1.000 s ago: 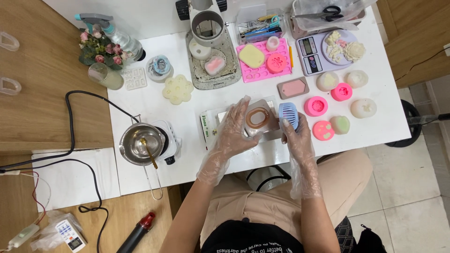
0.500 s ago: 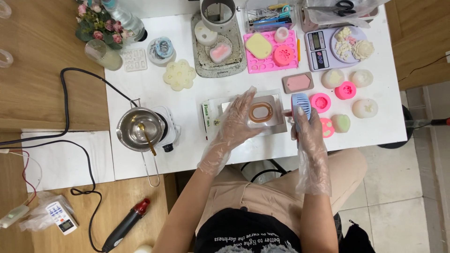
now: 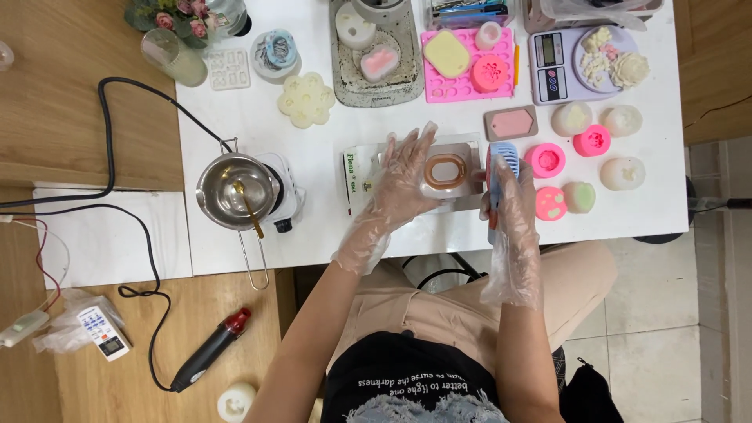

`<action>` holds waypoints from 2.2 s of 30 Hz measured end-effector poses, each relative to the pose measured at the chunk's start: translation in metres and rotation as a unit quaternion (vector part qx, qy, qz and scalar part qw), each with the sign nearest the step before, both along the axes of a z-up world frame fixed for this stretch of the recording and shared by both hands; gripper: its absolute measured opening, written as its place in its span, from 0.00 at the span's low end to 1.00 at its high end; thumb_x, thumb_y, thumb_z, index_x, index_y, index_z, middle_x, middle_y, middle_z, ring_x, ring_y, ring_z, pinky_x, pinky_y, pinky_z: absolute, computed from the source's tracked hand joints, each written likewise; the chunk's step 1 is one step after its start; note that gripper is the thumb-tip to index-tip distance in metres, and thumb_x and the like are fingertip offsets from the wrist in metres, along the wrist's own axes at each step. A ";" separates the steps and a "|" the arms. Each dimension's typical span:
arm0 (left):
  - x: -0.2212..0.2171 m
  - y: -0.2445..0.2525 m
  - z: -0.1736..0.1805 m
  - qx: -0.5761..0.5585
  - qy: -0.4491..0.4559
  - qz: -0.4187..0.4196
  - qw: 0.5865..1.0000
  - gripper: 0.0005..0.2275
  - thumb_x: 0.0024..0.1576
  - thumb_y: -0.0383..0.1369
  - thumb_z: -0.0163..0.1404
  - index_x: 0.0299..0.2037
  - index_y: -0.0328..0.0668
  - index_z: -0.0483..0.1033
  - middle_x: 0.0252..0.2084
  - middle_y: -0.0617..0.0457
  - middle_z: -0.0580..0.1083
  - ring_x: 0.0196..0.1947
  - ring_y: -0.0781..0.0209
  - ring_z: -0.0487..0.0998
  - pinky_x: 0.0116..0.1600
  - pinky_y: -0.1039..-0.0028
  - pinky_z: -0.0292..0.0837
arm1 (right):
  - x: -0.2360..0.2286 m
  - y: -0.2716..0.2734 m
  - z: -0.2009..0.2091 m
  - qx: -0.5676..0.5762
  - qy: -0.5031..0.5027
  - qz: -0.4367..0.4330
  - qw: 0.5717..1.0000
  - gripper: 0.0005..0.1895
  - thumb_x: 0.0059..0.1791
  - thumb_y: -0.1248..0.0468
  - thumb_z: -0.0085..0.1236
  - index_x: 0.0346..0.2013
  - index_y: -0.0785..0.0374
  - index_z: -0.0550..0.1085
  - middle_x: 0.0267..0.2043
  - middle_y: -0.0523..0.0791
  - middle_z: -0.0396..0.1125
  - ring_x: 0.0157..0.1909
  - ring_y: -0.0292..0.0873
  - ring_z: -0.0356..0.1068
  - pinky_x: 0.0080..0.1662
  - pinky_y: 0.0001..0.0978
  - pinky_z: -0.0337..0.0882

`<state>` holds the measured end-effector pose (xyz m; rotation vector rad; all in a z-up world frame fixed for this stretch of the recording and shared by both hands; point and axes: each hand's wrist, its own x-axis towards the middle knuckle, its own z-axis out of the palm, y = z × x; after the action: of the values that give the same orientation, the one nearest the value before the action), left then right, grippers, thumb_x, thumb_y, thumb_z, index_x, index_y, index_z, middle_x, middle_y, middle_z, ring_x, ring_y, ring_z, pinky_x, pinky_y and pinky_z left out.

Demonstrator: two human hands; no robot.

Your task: The recorder puts on plastic gloves and then uses a handheld fan to blow air onto a silicone soap mold.

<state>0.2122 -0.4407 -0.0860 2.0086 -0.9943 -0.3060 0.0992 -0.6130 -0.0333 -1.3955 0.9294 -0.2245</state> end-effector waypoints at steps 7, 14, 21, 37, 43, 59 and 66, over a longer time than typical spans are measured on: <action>0.001 -0.001 0.008 -0.005 0.079 -0.003 0.997 0.59 0.37 0.42 0.71 0.76 0.48 0.40 0.75 0.47 0.56 0.76 0.48 0.51 0.80 0.52 0.30 | 0.005 0.012 0.004 -0.055 0.012 0.044 0.997 0.33 0.50 0.51 0.61 0.60 0.68 0.61 0.38 0.48 0.67 0.24 0.33 0.63 0.22 0.24 0.63; -0.001 0.001 0.003 -0.021 0.035 -0.003 0.999 0.55 0.41 0.41 0.71 0.76 0.49 0.43 0.75 0.48 0.56 0.77 0.47 0.53 0.80 0.51 0.34 | 0.001 0.009 -0.009 -0.006 -0.028 0.064 0.998 0.36 0.50 0.48 0.60 0.64 0.67 0.60 0.38 0.45 0.66 0.25 0.33 0.64 0.23 0.25 0.65; -0.002 0.001 0.000 -0.021 0.018 -0.002 1.000 0.55 0.41 0.41 0.71 0.77 0.50 0.44 0.77 0.51 0.55 0.77 0.48 0.54 0.81 0.53 0.37 | 0.002 0.007 -0.014 0.003 -0.025 0.051 0.998 0.38 0.50 0.45 0.59 0.65 0.65 0.60 0.35 0.45 0.66 0.22 0.34 0.63 0.22 0.26 0.63; -0.002 0.002 0.004 -0.027 0.021 -0.014 0.999 0.54 0.42 0.39 0.71 0.77 0.50 0.44 0.77 0.51 0.55 0.77 0.47 0.53 0.81 0.54 0.37 | 0.001 0.003 -0.019 -0.005 -0.010 0.053 0.999 0.39 0.50 0.46 0.58 0.66 0.65 0.59 0.35 0.46 0.66 0.21 0.35 0.62 0.21 0.28 0.63; -0.001 0.002 -0.001 -0.003 0.028 -0.011 1.000 0.53 0.40 0.38 0.70 0.76 0.50 0.46 0.75 0.50 0.57 0.77 0.48 0.54 0.81 0.56 0.38 | 0.000 0.000 -0.021 -0.011 -0.013 0.062 0.998 0.38 0.51 0.47 0.57 0.67 0.66 0.58 0.36 0.46 0.66 0.22 0.34 0.63 0.23 0.27 0.64; -0.007 0.001 -0.001 0.008 -0.038 0.011 0.999 0.52 0.42 0.44 0.69 0.75 0.50 0.48 0.72 0.47 0.61 0.74 0.49 0.57 0.79 0.55 0.42 | -0.003 -0.006 -0.033 0.008 -0.062 0.076 0.995 0.35 0.52 0.49 0.56 0.66 0.68 0.59 0.34 0.45 0.65 0.20 0.35 0.61 0.21 0.27 0.62; -0.007 0.000 0.008 0.035 -0.033 0.017 0.999 0.53 0.40 0.45 0.69 0.75 0.50 0.47 0.69 0.46 0.62 0.72 0.48 0.59 0.78 0.54 0.42 | 0.001 -0.004 -0.031 0.000 -0.044 0.079 0.996 0.34 0.52 0.50 0.56 0.65 0.67 0.60 0.33 0.45 0.66 0.21 0.34 0.61 0.21 0.26 0.62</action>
<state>0.2055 -0.4405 -0.0783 2.1078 -1.0014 -0.2608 0.1001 -0.6171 -0.0640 -1.4398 0.7428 -0.1642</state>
